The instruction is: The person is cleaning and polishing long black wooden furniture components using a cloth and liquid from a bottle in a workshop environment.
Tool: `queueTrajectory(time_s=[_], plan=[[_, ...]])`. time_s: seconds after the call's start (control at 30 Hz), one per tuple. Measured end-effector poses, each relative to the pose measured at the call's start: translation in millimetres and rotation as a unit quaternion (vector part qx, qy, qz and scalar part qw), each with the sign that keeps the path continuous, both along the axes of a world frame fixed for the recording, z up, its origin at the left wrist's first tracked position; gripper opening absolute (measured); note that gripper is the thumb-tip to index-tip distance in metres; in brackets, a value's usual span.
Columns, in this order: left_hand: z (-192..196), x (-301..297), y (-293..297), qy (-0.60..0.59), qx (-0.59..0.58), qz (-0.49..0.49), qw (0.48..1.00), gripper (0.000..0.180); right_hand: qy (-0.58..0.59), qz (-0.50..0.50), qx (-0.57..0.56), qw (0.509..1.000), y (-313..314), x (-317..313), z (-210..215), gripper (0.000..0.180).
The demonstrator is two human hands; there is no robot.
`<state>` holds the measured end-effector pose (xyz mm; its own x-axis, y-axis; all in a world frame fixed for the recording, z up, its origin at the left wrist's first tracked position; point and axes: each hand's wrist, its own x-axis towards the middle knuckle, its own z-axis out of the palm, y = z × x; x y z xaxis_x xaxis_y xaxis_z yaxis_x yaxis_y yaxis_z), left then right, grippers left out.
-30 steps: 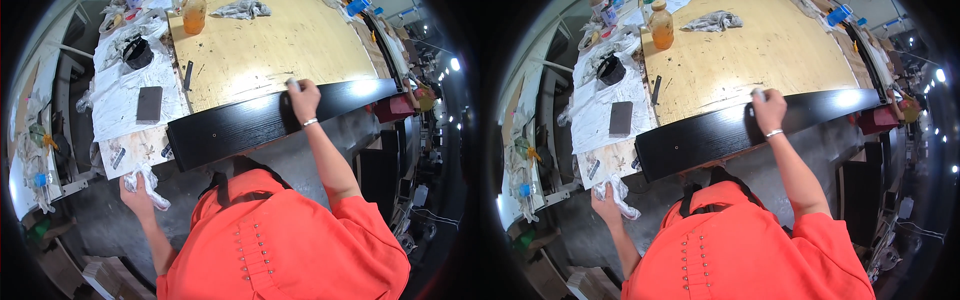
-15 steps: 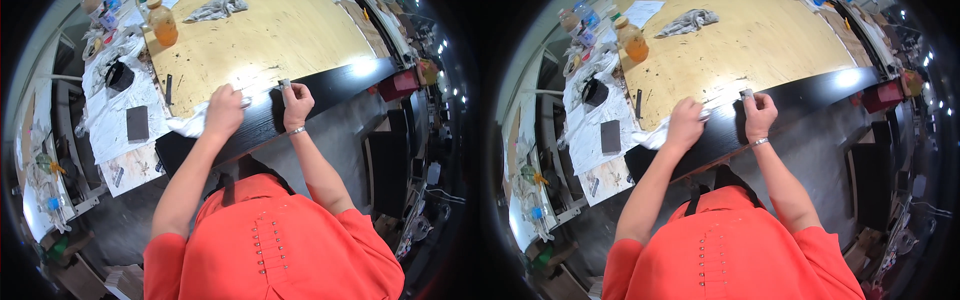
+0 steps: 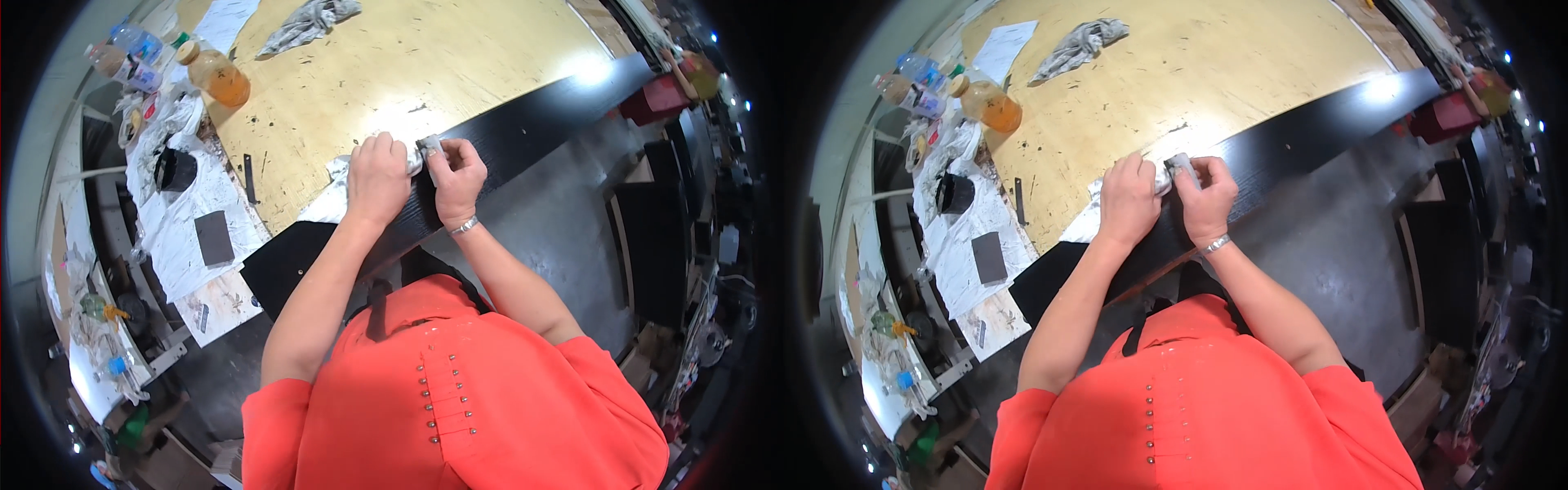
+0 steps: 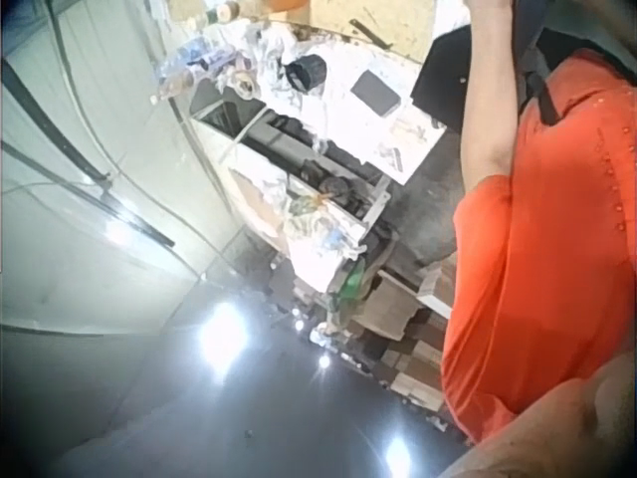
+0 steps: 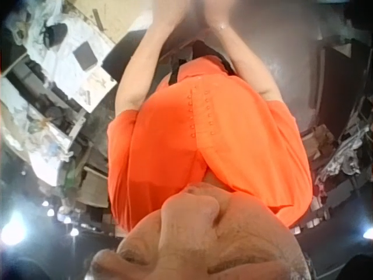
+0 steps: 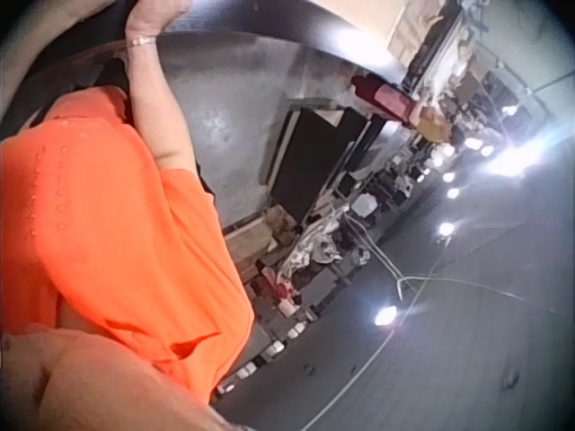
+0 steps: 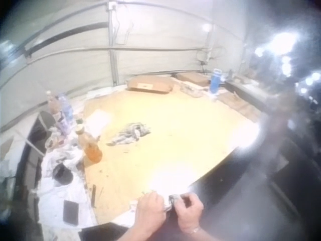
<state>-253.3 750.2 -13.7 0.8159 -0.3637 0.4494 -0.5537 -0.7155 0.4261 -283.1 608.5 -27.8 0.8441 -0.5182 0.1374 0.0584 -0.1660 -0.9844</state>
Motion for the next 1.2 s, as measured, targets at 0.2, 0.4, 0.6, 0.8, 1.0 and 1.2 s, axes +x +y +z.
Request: queueTrajectory(time_s=[0.2,0.4,0.6,0.8,1.0,1.2], plan=[[-4.3,-81.5,163.0,-0.002,0.088,0.126,0.988,0.016,0.000,0.013,0.047,0.999,-15.4,-3.5,0.4,0.017],[19.0,-116.8,235.0,0.013,0.140,0.347,0.927,0.015,0.027,0.072,-0.046,0.996,-12.6,-3.7,18.8,0.019],[9.7,-69.9,102.4,-0.009,0.045,0.227,0.973,0.017,-0.063,0.232,-0.284,0.928,16.5,1.2,36.6,0.020],[-2.2,-73.2,99.3,0.039,0.018,0.251,0.967,0.023,0.022,0.128,-0.409,0.903,-93.6,52.0,27.2,0.018],[3.1,-72.0,93.0,0.017,0.036,0.254,0.966,0.019,0.060,0.051,-0.435,0.897,-177.7,93.0,34.0,0.018],[-2.5,-74.4,97.8,0.060,0.016,0.257,0.965,0.021,0.056,0.225,-0.408,0.883,-127.3,65.3,35.9,0.023]])
